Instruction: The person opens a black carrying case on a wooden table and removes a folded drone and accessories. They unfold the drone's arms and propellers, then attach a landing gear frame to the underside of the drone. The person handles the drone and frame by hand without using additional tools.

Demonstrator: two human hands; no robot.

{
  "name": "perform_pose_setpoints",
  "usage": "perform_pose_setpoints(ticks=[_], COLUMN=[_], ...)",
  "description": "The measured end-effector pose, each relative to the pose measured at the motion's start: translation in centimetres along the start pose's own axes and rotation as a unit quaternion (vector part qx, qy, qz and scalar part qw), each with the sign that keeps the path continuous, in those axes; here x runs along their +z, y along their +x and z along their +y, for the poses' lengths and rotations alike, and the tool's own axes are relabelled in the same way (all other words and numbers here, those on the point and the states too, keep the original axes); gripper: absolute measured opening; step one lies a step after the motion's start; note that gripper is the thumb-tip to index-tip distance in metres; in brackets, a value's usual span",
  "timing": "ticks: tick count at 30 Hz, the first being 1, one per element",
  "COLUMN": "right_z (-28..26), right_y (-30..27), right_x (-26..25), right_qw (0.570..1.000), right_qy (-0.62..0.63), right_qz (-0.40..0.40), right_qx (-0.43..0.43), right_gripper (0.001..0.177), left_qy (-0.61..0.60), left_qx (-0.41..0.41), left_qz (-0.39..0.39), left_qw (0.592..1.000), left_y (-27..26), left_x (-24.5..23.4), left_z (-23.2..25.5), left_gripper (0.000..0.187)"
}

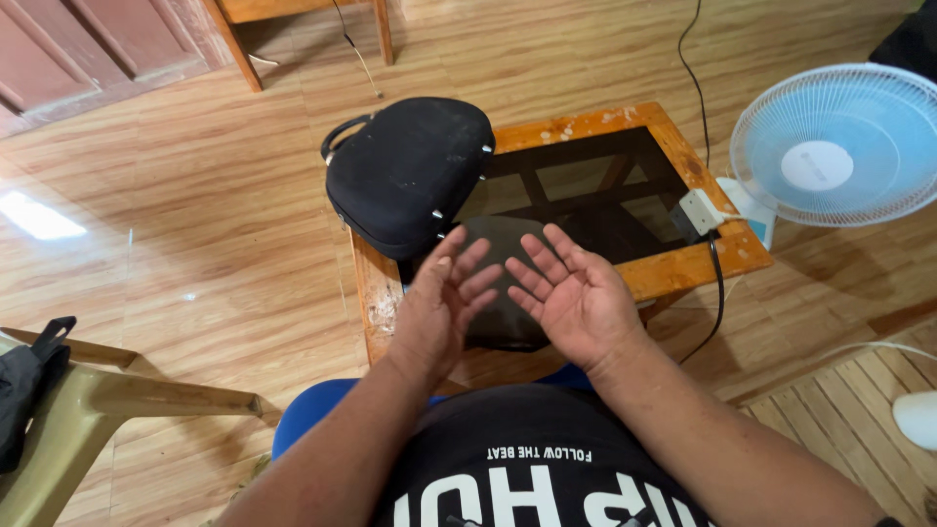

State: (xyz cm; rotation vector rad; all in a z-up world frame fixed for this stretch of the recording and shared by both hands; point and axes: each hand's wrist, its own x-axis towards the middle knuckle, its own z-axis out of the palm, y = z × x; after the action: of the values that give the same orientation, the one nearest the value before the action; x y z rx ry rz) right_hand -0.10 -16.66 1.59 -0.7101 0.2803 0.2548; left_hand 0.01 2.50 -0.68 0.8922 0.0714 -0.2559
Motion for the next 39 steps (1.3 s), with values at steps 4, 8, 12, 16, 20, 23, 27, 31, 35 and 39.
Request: perform_pose_setpoints(ticks=[4, 8, 12, 16, 20, 23, 27, 31, 35, 39], right_z=[-0.2, -0.8, -0.7, 1.1, 4.2, 4.8, 5.2, 4.9, 4.2, 4.2], right_y=[0.5, 1.9, 3.8, 4.9, 4.8, 5.2, 5.6, 5.2, 4.3, 3.1], right_x=[-1.4, -3.4, -6.0, -8.5, -10.7, -12.0, -12.6, -12.3, -10.7, -8.3], right_qw=[1.0, 0.996, 0.92, 0.867, 0.887, 0.906, 0.91, 0.877, 0.743, 0.585], right_qy=[0.002, -0.068, -0.367, -0.473, -0.446, -0.407, -0.386, -0.448, -0.663, -0.809], right_qz=[0.002, 0.055, 0.102, 0.15, 0.111, 0.108, 0.144, 0.14, 0.068, -0.029], right_qx=[-0.006, -0.036, -0.09, -0.036, 0.031, 0.045, 0.046, 0.1, 0.063, -0.042], right_gripper=[0.044, 0.047, 0.05, 0.056, 0.066, 0.072, 0.062, 0.034, 0.025, 0.026], left_qy=[0.072, 0.246, 0.536, 0.671, 0.752, 0.8, 0.817, 0.844, 0.923, 0.88], left_qx=[0.015, 0.058, 0.043, 0.081, 0.014, 0.048, 0.054, 0.083, 0.205, 0.131], left_qz=[0.021, 0.047, 0.05, -0.04, -0.064, -0.087, -0.128, -0.141, -0.133, -0.201], left_qw=[0.997, 0.966, 0.842, 0.736, 0.655, 0.592, 0.559, 0.511, 0.298, 0.41], left_y=[0.0, 0.6, 0.7, 0.4, 0.0, 0.6, 1.6, 2.2, 2.4, 2.0], left_x=[-3.3, -6.0, -7.6, -6.9, -4.3, -2.9, -2.7, -4.0, -4.4, -3.3], left_z=[-0.2, -0.7, -1.4, -2.0, -2.7, -2.8, -2.9, -3.1, -4.1, -5.5], left_gripper=[0.056, 0.053, 0.056, 0.077, 0.112, 0.117, 0.107, 0.1, 0.094, 0.083])
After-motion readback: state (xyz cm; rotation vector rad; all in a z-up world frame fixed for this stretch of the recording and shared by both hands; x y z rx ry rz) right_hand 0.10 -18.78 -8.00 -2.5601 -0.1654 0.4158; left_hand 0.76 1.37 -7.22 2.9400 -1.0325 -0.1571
